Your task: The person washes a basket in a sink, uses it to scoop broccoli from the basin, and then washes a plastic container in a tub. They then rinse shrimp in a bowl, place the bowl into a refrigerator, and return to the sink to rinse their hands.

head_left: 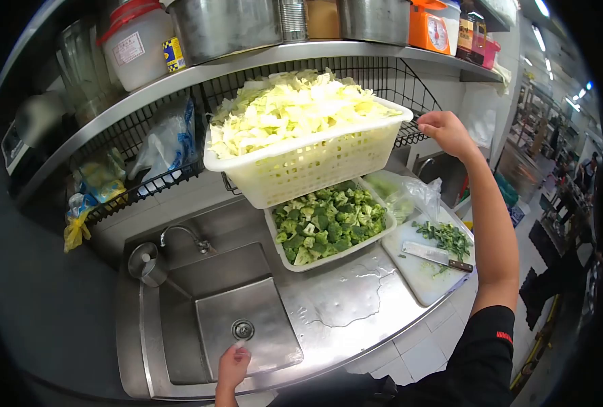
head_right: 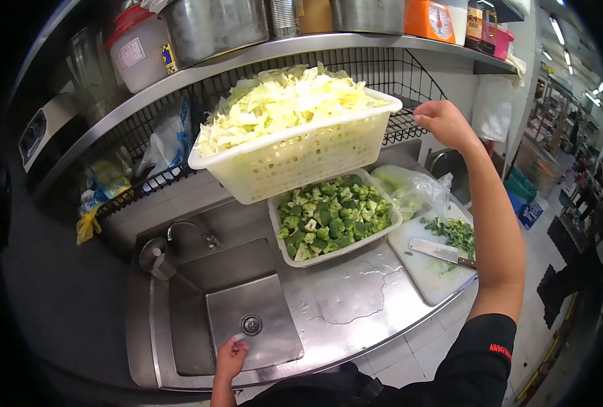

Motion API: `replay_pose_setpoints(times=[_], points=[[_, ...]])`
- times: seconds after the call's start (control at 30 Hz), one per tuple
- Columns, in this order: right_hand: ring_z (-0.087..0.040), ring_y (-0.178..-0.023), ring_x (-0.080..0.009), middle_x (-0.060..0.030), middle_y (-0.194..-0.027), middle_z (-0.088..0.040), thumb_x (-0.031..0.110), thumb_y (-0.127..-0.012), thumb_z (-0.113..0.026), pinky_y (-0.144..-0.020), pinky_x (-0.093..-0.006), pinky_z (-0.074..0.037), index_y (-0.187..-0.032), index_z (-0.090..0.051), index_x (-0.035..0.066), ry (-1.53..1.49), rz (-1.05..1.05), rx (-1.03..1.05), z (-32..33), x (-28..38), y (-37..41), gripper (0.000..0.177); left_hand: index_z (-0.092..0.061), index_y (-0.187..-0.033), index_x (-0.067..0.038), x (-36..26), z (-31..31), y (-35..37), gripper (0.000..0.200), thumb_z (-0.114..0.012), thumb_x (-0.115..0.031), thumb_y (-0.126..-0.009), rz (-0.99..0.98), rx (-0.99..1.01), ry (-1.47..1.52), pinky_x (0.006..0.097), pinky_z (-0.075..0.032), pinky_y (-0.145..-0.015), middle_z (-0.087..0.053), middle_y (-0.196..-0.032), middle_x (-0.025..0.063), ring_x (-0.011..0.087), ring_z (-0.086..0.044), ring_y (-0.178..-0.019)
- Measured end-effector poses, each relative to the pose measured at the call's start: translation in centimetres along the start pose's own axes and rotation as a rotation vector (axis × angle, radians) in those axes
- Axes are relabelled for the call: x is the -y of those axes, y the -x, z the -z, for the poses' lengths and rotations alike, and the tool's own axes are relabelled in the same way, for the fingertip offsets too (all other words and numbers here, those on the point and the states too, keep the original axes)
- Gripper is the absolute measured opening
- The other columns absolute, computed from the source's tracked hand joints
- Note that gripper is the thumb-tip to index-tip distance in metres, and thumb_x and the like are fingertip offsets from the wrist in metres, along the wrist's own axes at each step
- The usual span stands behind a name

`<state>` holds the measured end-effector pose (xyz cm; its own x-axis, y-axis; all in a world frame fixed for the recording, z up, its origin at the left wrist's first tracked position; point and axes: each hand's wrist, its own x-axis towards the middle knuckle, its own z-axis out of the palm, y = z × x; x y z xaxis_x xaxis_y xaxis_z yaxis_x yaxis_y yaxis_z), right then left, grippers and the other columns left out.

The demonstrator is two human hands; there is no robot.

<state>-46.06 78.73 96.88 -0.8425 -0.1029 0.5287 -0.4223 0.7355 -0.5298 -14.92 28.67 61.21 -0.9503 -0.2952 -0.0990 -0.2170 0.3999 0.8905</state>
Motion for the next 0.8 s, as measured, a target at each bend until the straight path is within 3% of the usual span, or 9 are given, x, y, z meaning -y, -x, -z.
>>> replay_pose_setpoints(times=[0.1,0.17,0.27,0.33,0.43,0.53,0.6,0.7,0.8], points=[[-0.063,-0.082,-0.0239,-0.0139,-0.092,-0.065,0.015,-0.08,-0.06,-0.078,-0.0349,-0.048,-0.108,-0.063,0.007,0.086,0.208,-0.241,-0.4,1.6,-2.1,0.029,-0.057,-0.113,0.0,1.3,-0.4,1.2,0.037,-0.064,-0.011,-0.079,-0.041,-0.103,0.003,0.0254,-0.049,-0.066,-0.062,-0.085,0.0052,0.0124,-0.059,-0.071],[-0.063,-0.082,-0.0275,-0.0148,-0.103,-0.06,0.011,-0.08,-0.056,-0.076,-0.0384,-0.049,-0.122,-0.055,0.02,0.278,0.62,-0.407,0.3,4.4,-3.6,0.043,-0.057,-0.113,0.001,0.6,-0.6,2.4,0.036,-0.064,-0.011,-0.079,-0.039,-0.153,0.029,0.0249,-0.049,-0.065,-0.063,-0.084,0.005,0.0117,-0.058,-0.07],[-0.063,-0.084,-0.0295,-0.0152,-0.111,-0.055,0.007,-0.079,-0.051,-0.074,-0.0404,-0.05,-0.133,-0.042,0.032,0.487,0.628,-0.422,0.7,8.8,-5.6,0.061,-0.056,-0.113,0.001,-0.3,-1.5,3.9,0.036,-0.063,-0.01,-0.08,-0.027,-0.206,0.058,0.0243,-0.048,-0.064,-0.062,-0.084,0.0048,0.0106,-0.058,-0.07],[-0.063,-0.087,-0.0302,-0.0158,-0.111,-0.055,0.004,-0.076,-0.048,-0.075,-0.0402,-0.051,-0.137,-0.035,0.037,0.785,0.308,-0.345,1.1,10.4,-7.3,0.07,-0.056,-0.114,0.001,-0.7,-2.0,4.9,0.036,-0.063,-0.009,-0.079,-0.006,-0.236,0.037,0.0241,-0.048,-0.063,-0.062,-0.084,0.0049,0.0102,-0.057,-0.07],[-0.063,-0.089,-0.0317,-0.0173,-0.113,-0.054,0.002,-0.073,-0.047,-0.075,-0.0406,-0.051,-0.138,-0.032,0.04,0.771,0.143,-0.255,2.1,10.3,-8.2,0.076,-0.056,-0.114,0.0,0.0,-1.7,6.2,0.037,-0.063,-0.008,-0.079,0.026,-0.284,0.026,0.024,-0.047,-0.062,-0.062,-0.084,0.0048,0.0097,-0.057,-0.069],[-0.062,-0.091,-0.032,-0.0167,-0.104,-0.061,0.004,-0.073,-0.046,-0.077,-0.0399,-0.05,-0.129,-0.049,0.033,0.578,0.062,-0.319,2.6,10.3,-8.3,0.063,-0.056,-0.115,-0.002,1.5,-2.2,7.5,0.037,-0.063,-0.008,-0.079,0.04,-0.325,0.077,0.0241,-0.047,-0.061,-0.062,-0.083,0.0045,0.01,-0.057,-0.068],[-0.061,-0.078,-0.0337,-0.0182,-0.083,-0.063,0.008,-0.077,-0.048,-0.072,-0.0421,-0.048,-0.125,-0.053,0.026,0.387,0.456,-0.532,2.9,5.9,-8.1,0.052,-0.057,-0.111,-0.003,3.2,-2.5,7.8,0.033,-0.062,-0.009,-0.079,-0.023,-0.367,0.085,0.0249,-0.047,-0.061,-0.062,-0.081,0.0053,0.0109,-0.057,-0.067],[-0.038,-0.057,-0.0049,0.0034,-0.062,-0.044,0.015,-0.088,-0.051,-0.051,-0.0217,-0.033,-0.121,-0.058,0.01,-0.138,0.324,-0.42,1.0,2.8,-1.0,0.034,-0.057,-0.103,-0.003,1.4,-1.8,8.3,0.025,-0.062,-0.011,-0.08,0.015,-0.354,-0.003,0.0269,-0.048,-0.067,-0.062,-0.079,0.0082,0.0132,-0.059,-0.07],[-0.045,-0.056,-0.0099,-0.0022,-0.065,-0.054,0.021,-0.091,-0.048,-0.054,-0.0267,-0.038,-0.099,-0.065,0.001,-0.077,0.276,-0.424,-7.4,-5.7,7.3,0.027,-0.057,-0.11,-0.003,1.5,-1.2,8.3,0.031,-0.062,-0.013,-0.081,0.038,-0.314,-0.021,0.0289,-0.049,-0.069,-0.062,-0.085,0.0094,0.0169,-0.06,-0.074]])
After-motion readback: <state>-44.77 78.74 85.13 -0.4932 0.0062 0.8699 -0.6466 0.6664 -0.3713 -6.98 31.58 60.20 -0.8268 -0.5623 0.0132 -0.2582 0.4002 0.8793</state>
